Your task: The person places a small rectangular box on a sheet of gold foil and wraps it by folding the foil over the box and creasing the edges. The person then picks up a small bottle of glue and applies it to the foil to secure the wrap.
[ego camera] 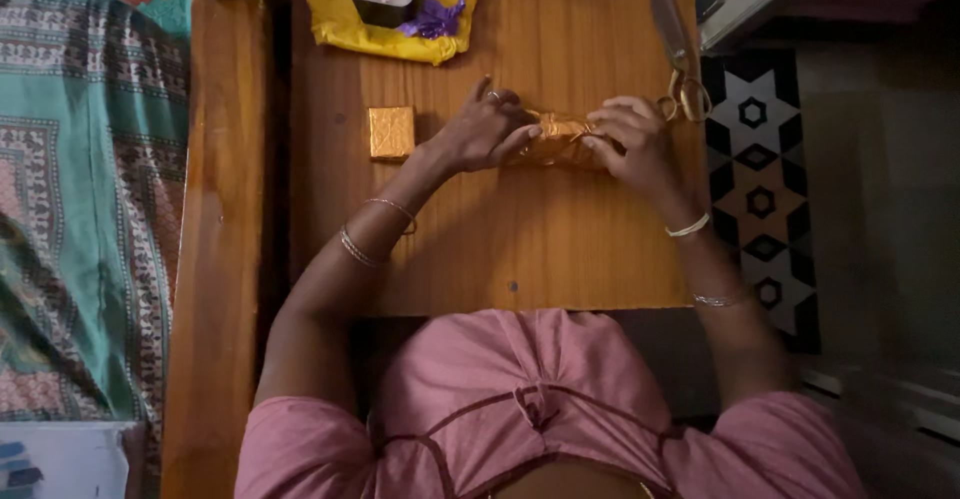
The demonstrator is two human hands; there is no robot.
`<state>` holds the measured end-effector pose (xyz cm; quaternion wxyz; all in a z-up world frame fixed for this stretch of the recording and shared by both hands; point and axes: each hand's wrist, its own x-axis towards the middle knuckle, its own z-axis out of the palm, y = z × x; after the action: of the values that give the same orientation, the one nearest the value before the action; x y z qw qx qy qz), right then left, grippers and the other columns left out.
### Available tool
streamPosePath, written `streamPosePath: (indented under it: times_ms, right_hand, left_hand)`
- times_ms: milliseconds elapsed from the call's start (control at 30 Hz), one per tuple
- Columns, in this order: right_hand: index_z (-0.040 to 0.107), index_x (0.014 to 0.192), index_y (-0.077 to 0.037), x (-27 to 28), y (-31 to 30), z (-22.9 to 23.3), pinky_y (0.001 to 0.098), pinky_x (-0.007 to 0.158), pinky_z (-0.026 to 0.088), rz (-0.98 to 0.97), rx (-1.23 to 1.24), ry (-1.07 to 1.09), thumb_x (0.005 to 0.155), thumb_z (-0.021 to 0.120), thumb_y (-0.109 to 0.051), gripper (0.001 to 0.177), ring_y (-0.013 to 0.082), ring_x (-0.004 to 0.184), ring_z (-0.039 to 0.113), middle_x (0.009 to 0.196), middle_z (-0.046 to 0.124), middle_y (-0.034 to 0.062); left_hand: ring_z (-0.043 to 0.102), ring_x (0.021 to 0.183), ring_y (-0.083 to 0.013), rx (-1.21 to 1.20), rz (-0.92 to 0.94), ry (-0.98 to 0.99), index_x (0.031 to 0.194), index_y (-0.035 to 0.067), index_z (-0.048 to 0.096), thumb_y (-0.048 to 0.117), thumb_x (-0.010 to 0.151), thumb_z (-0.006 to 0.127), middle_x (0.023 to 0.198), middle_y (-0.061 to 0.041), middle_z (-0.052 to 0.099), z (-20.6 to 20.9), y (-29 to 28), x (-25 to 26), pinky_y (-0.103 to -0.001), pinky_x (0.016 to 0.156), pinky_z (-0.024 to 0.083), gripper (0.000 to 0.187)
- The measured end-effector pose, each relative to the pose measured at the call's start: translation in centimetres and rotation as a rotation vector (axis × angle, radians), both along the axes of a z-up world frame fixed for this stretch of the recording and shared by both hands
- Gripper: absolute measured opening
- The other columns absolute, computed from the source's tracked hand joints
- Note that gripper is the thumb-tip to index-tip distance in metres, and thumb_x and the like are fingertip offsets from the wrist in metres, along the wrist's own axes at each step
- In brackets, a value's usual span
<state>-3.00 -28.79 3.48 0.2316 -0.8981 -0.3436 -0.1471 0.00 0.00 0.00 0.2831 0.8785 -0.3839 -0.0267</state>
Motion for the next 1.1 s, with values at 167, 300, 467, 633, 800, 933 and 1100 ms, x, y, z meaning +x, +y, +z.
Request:
streamPosePath:
  times_ms: [167,300,467,633,800,933,1100]
  right_hand:
    - [0.078,0.101,-0.001,1.2,-0.3,-1.2,0.04,0.092,0.054,-0.045,0.092,0.137,0.092,0.081,-0.012,0.015,0.0269,0.106,0.069,0.103,0.077,0.0099]
    - [0.078,0.105,-0.002,1.9,-0.1,-1.8,0.0361,0.083,0.056,-0.071,0.195,0.232,0.094,0.078,-0.012,0.015,0.0253,0.097,0.072,0.101,0.076,0.0116]
    - [0.076,0.102,-0.001,2.5,0.0,-2.2,0.0353,0.077,0.056,-0.145,0.142,0.328,0.095,0.079,-0.014,0.015,0.0235,0.088,0.072,0.1,0.076,0.0116]
    - [0.074,0.102,0.002,3.1,-0.2,-2.8,0.0368,0.086,0.057,-0.062,0.147,0.247,0.095,0.079,-0.014,0.019,0.0253,0.099,0.073,0.107,0.075,0.0123]
    - [0.073,0.104,0.002,3.5,-0.6,-3.8,0.0379,0.095,0.056,0.002,0.149,0.195,0.097,0.078,-0.015,0.019,0.0265,0.11,0.07,0.121,0.075,0.0128]
    - [0.075,0.098,0.0,4.0,-0.9,-4.6,0.0378,0.09,0.054,-0.047,0.136,0.27,0.092,0.081,-0.015,0.018,0.0247,0.103,0.067,0.114,0.078,0.0097]
    - [0.078,0.1,-0.005,4.5,-0.9,-5.5,0.0371,0.089,0.053,-0.071,0.134,0.264,0.091,0.084,-0.018,0.016,0.0221,0.102,0.065,0.105,0.077,0.0067]
  left_hand:
    - [0.055,0.129,-0.0333,-0.089,-0.016,0.169,0.125,0.008,0.072,0.064,0.102,0.035,0.122,-0.017,0.069,0.7,1.4,0.4,-0.068,0.12,0.008,0.071]
    - [0.063,0.116,-0.0302,0.012,-0.016,0.29,0.132,0.009,0.068,0.077,0.081,0.058,0.1,-0.015,0.073,0.3,1.7,0.4,-0.067,0.121,0.005,0.086]
    - [0.067,0.112,-0.026,-0.095,0.096,-0.012,0.107,0.015,0.079,0.055,0.083,0.076,0.105,-0.006,0.076,-2.1,0.1,0.1,-0.074,0.115,0.016,0.046]
    - [0.068,0.107,-0.0227,-0.188,0.189,-0.067,0.09,0.02,0.081,0.037,0.082,0.082,0.095,0.001,0.078,-4.1,-1.1,0.6,-0.075,0.114,0.019,0.019]
    - [0.067,0.104,-0.0232,-0.285,0.207,-0.023,0.093,0.019,0.081,0.027,0.081,0.081,0.094,0.0,0.076,-4.6,-1.2,0.9,-0.076,0.109,0.018,0.014]
    - [0.067,0.098,-0.0255,-0.268,0.272,0.03,0.086,0.016,0.077,0.023,0.081,0.082,0.083,-0.002,0.071,-4.8,-1.4,0.9,-0.068,0.114,0.024,0.01]
    - [0.067,0.083,-0.0264,-0.389,0.379,0.026,0.075,0.011,0.071,0.019,0.074,0.086,0.071,-0.005,0.067,-5.1,-1.9,1.0,-0.059,0.112,0.029,0.017]
